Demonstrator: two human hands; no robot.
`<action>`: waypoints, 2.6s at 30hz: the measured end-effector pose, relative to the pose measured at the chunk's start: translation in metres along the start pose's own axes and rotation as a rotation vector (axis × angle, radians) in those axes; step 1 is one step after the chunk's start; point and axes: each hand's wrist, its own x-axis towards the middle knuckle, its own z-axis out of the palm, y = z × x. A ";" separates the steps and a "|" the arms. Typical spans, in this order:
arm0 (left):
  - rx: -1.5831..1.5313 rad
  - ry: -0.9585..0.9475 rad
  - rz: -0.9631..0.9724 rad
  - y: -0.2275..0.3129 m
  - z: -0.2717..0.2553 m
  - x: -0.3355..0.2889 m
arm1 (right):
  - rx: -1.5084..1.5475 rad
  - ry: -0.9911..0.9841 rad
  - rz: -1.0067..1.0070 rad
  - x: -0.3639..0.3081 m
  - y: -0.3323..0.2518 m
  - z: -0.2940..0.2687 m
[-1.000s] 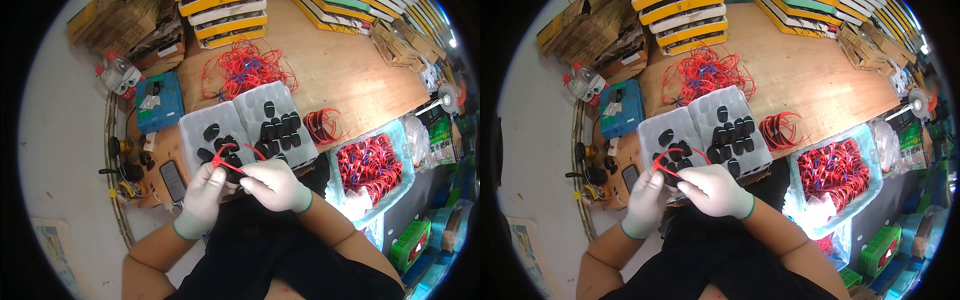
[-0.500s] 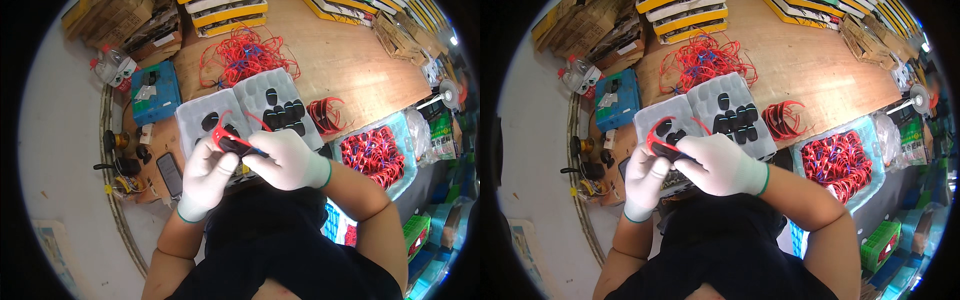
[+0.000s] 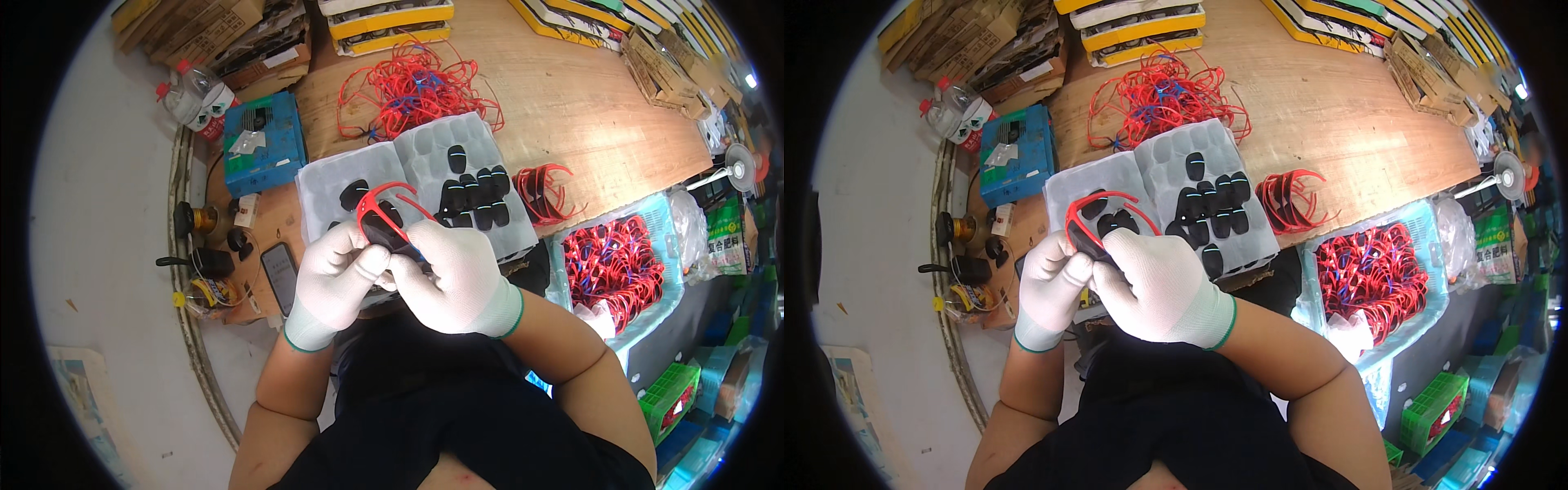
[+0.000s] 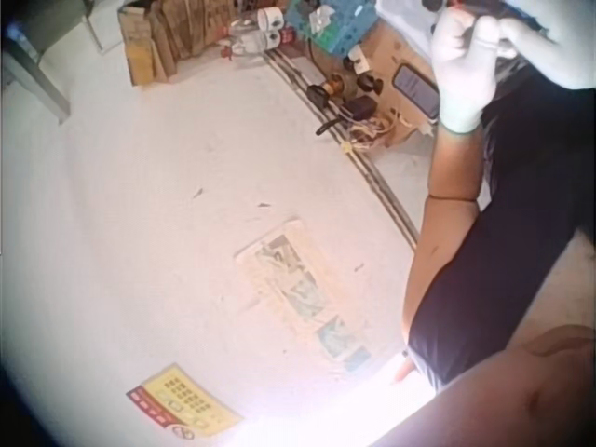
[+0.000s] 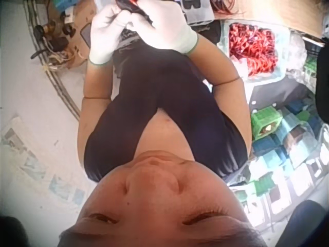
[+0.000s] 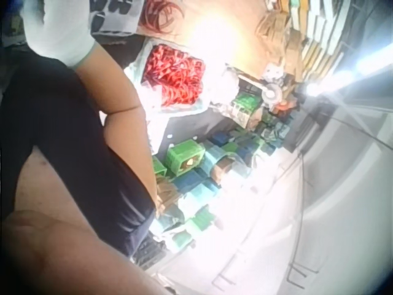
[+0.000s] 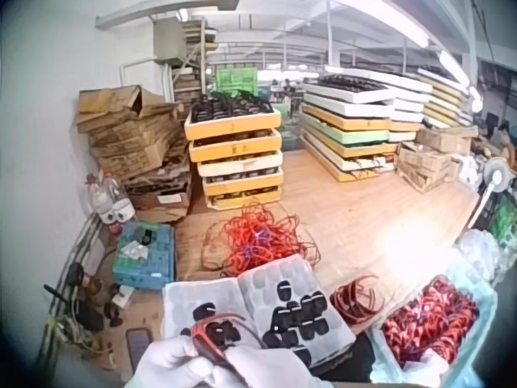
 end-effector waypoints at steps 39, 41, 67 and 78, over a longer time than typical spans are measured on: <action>0.394 -0.009 0.029 -0.028 0.016 0.094 | -0.666 0.234 0.800 -0.068 0.294 -0.198; 0.386 0.020 0.017 -0.027 0.016 0.101 | -0.598 0.118 0.787 -0.056 0.277 -0.187; 0.917 -0.219 -0.284 -0.047 -0.076 0.276 | -0.492 0.297 0.295 0.000 0.188 -0.123; 0.233 0.126 -0.058 0.002 -0.062 0.128 | -0.905 -0.084 0.523 0.073 0.179 -0.048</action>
